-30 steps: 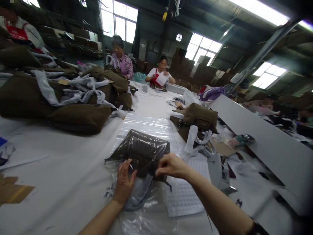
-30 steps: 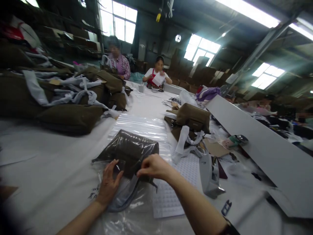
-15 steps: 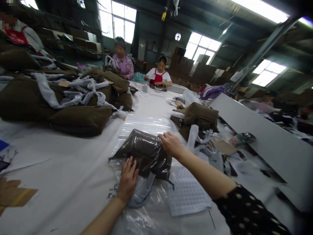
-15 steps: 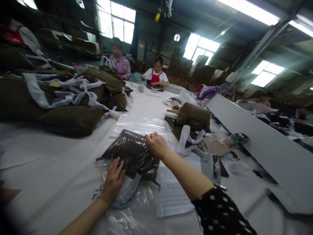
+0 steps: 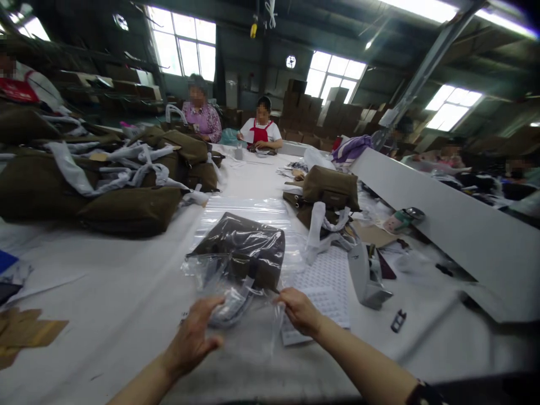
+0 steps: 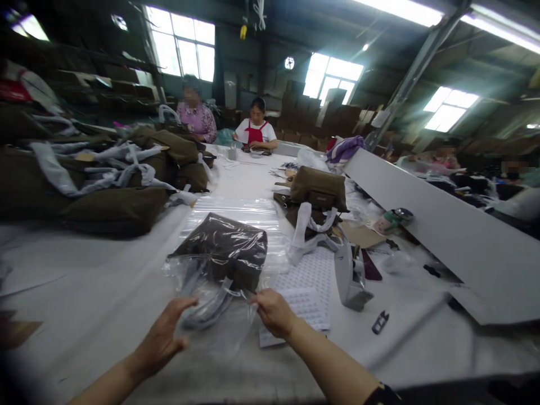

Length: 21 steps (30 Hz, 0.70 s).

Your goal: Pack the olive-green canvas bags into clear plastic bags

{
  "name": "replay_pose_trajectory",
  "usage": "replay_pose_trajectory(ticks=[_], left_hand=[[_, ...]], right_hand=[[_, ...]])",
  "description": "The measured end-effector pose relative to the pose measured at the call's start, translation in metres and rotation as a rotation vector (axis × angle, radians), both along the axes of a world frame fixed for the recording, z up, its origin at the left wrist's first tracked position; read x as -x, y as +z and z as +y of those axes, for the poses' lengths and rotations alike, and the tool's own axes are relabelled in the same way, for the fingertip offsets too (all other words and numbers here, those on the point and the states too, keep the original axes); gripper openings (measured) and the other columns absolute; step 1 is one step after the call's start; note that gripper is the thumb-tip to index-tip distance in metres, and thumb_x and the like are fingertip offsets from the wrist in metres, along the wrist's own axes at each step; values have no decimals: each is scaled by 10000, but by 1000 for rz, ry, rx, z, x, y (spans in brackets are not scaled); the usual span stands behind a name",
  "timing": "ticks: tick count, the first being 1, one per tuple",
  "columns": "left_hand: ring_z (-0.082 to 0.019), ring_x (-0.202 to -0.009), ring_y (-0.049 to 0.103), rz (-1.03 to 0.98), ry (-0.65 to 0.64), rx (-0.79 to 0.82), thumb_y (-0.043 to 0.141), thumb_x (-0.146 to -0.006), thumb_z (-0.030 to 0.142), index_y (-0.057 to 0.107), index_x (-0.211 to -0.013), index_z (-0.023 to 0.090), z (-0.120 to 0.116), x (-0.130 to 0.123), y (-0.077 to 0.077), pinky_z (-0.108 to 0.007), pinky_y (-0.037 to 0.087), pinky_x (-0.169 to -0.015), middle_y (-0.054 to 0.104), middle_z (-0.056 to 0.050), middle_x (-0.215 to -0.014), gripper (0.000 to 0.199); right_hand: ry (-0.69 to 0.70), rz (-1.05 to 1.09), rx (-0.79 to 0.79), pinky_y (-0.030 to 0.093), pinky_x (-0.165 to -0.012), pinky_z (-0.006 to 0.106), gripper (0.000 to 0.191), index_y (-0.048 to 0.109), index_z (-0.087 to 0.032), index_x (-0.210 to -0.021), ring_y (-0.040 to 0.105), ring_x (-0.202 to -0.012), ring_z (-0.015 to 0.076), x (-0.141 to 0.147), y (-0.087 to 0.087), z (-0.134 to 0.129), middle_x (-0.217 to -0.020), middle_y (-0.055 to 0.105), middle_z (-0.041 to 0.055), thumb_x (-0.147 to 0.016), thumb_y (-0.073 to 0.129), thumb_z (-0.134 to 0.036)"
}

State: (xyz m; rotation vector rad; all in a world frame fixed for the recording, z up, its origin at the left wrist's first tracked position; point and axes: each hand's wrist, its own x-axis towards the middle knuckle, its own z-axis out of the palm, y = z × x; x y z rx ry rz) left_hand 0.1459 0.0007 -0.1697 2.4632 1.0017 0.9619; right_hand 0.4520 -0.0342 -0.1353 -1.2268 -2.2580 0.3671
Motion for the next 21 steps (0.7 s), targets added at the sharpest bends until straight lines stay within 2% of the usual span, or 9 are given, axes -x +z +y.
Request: replay_pose_trajectory(ticks=[2,5,8,10,12,14,16,19,21], left_hand=[[-277,-1004,575,88,-96,94,565,-669,663,501,-1228,235,-30,8,1,-391,488,-872,619,-114,-1094,708],[-222,-881,628,64,64,329,473,-819,499,647,-961,257,-48,9,1,-327,510,-802,683,-53,-920,330],[-172,-778,638,-175,369,580,360,-874,472,625,-827,237,-46,12,5,-258,504,-729,675,-11,-789,357],[-155,-695,615,-303,478,609,366,-859,509,593,-839,230,-44,21,5,-244,491,-692,632,14,-698,360],[-143,-571,553,-362,537,611,371,-840,543,568,-845,226,-42,35,2,-240,472,-607,542,39,-575,374],[-148,-478,499,-322,549,733,369,-817,577,562,-821,212,-41,52,-4,-248,440,-507,471,47,-492,413],[-169,-464,512,-237,581,827,361,-796,596,571,-800,201,-38,66,-7,-270,436,-475,500,30,-491,447],[-212,-733,618,-269,700,560,368,-806,554,583,-884,202,-26,72,5,-328,500,-689,646,-44,-780,420],[-221,-940,588,-308,613,342,421,-808,513,576,-1005,207,-9,61,24,-360,466,-855,626,-76,-1016,396]], right_hand=[[-218,107,183,470,-687,287,428,605,-174,-766,592,-696,156,13,8,4,-709,636,41,-950,265,-358],[-292,250,238,450,-664,266,436,580,-176,-754,577,-642,139,26,6,4,-683,619,25,-948,281,-426],[-298,322,-4,436,-692,272,393,585,-173,-775,559,-727,158,35,0,-2,-751,590,53,-925,347,-448],[-257,351,-87,423,-655,259,367,578,-178,-764,551,-696,155,43,0,-7,-718,573,45,-920,367,-434],[-242,366,-17,401,-589,238,316,570,-188,-792,542,-605,138,55,3,-11,-648,561,13,-917,387,-413],[-297,327,110,378,-551,232,239,556,-200,-852,535,-551,134,69,7,-11,-603,551,-15,-893,442,-405],[-386,264,198,346,-517,234,194,524,-209,-864,517,-501,136,82,9,-9,-557,526,-39,-873,477,-397],[-456,208,198,325,-514,243,197,479,-212,-834,519,-493,147,95,5,-4,-543,514,-44,-877,464,-403],[-470,194,186,321,-517,246,211,466,-211,-839,525,-500,152,99,1,-3,-547,514,-41,-884,452,-417]])
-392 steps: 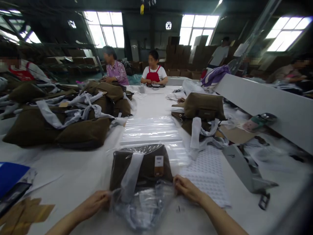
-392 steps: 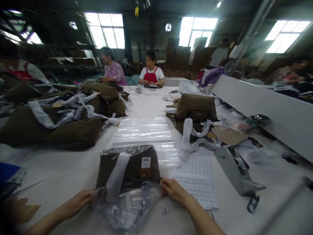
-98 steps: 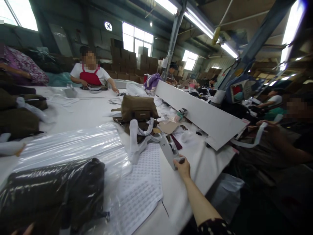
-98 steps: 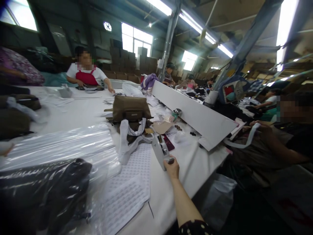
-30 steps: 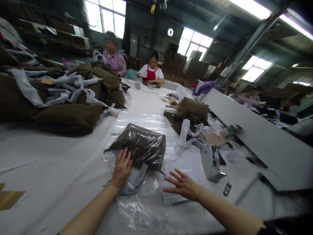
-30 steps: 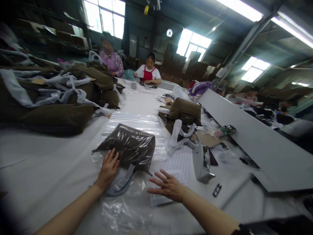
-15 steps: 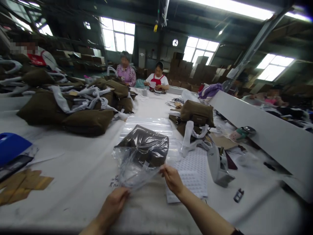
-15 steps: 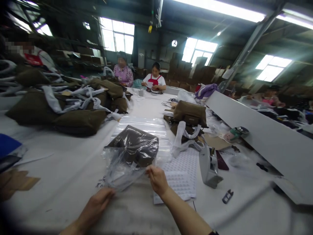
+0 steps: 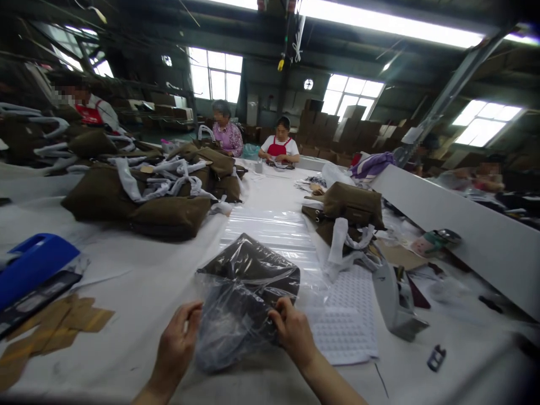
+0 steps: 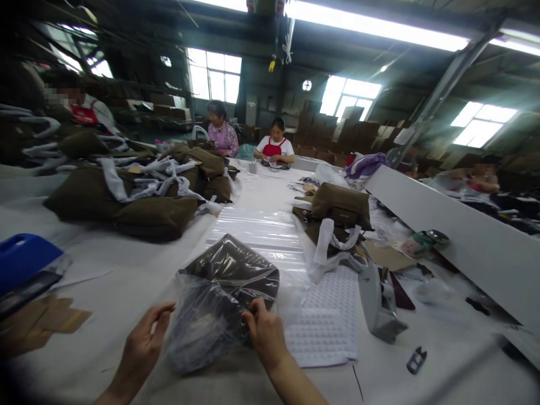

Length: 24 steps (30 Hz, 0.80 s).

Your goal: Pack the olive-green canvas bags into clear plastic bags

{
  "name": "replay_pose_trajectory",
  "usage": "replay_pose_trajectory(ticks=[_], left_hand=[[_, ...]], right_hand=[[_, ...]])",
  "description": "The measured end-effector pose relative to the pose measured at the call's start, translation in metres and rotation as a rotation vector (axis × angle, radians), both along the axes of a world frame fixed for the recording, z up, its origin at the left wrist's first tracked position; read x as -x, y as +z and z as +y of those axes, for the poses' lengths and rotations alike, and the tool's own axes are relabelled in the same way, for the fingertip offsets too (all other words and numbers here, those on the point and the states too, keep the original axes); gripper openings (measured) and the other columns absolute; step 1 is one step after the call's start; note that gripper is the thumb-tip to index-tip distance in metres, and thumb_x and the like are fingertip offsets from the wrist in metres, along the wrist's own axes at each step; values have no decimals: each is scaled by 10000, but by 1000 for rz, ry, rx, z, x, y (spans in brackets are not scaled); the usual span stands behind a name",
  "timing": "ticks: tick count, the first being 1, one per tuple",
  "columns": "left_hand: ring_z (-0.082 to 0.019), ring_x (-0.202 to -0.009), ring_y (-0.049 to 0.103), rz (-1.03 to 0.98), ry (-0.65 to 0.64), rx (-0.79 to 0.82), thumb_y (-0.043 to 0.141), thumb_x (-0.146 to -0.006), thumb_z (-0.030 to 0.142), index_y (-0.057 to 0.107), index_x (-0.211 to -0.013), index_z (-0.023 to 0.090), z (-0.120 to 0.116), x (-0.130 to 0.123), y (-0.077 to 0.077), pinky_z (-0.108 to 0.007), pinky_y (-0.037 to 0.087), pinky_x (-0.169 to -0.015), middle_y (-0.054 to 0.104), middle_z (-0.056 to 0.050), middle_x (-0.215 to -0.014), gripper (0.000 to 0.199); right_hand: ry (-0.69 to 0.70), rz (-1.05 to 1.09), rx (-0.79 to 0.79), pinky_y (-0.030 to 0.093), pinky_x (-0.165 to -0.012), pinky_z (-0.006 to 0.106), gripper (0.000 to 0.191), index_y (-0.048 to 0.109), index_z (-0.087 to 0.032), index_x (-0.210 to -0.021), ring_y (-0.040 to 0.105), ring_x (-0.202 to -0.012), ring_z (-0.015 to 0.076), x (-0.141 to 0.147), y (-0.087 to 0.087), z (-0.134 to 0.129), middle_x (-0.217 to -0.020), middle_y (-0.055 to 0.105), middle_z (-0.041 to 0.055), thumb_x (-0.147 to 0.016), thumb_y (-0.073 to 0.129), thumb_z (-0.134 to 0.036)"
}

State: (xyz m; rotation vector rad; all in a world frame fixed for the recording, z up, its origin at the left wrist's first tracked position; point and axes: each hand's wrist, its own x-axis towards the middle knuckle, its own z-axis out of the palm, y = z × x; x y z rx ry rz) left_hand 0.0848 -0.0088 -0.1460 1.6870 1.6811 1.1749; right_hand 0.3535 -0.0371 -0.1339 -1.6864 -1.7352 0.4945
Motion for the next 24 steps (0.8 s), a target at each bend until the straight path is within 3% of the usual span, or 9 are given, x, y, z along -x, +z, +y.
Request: replay_pose_trajectory(ticks=[4,8,10,13,17,19,20,22,24], left_hand=[[-254,-1069,525,52,-418,1,602,-714,452,602,-1055,197,47,-36,41,-405,411,-948,561,-111,-1171,425],[-181,-789,594,-118,-717,286,597,-720,361,606,-710,173,77,-51,58,-294,476,-743,642,-39,-807,188],[-128,-594,543,-254,-641,382,618,-694,362,544,-646,163,83,-50,54,-227,435,-571,572,16,-611,219],[-119,-539,526,-337,-382,348,675,-617,404,523,-622,153,90,-47,36,-215,413,-520,555,24,-569,294],[-191,-668,593,-270,-6,173,610,-677,461,598,-802,138,85,-41,15,-316,491,-640,622,-47,-716,346],[-204,-773,594,-179,161,-48,536,-769,416,583,-889,149,68,-38,11,-362,490,-759,621,-68,-825,296],[-204,-827,594,-92,152,-195,512,-804,365,581,-919,162,57,-38,9,-369,482,-811,622,-71,-871,243],[-214,-974,585,165,-62,-445,495,-832,261,581,-1034,182,36,-40,1,-372,466,-895,634,-80,-1000,234],[-247,-1151,508,410,-301,-511,465,-852,226,470,-1258,180,23,-45,-14,-399,441,-960,571,-105,-1210,409]], right_hand=[[15,-27,-15,327,-507,243,238,458,-207,-843,528,-501,148,0,-3,-1,-560,510,-36,-896,426,-436],[27,-46,-59,354,-508,241,251,461,-202,-882,528,-496,141,-6,-3,-4,-562,501,-41,-886,444,-452],[22,-34,-82,380,-528,241,264,462,-200,-932,542,-517,141,-9,-3,-5,-581,518,-41,-868,479,-455],[-1,-6,-59,392,-523,241,252,466,-206,-958,552,-522,141,-9,-5,-4,-593,536,-40,-859,499,-435],[-2,25,-1,378,-504,254,222,476,-211,-943,550,-511,155,1,-6,0,-572,525,-39,-861,487,-417],[-4,31,10,371,-495,259,223,483,-207,-942,549,-504,160,6,-5,2,-560,514,-37,-862,482,-414],[-8,35,16,370,-493,260,223,488,-205,-939,549,-504,161,7,-5,2,-560,512,-34,-860,483,-413],[-18,48,29,372,-496,261,218,495,-204,-933,551,-510,163,9,-4,2,-567,512,-29,-856,489,-408],[-24,67,47,373,-503,263,213,500,-206,-927,546,-513,162,10,-4,2,-573,508,-29,-849,501,-405]])
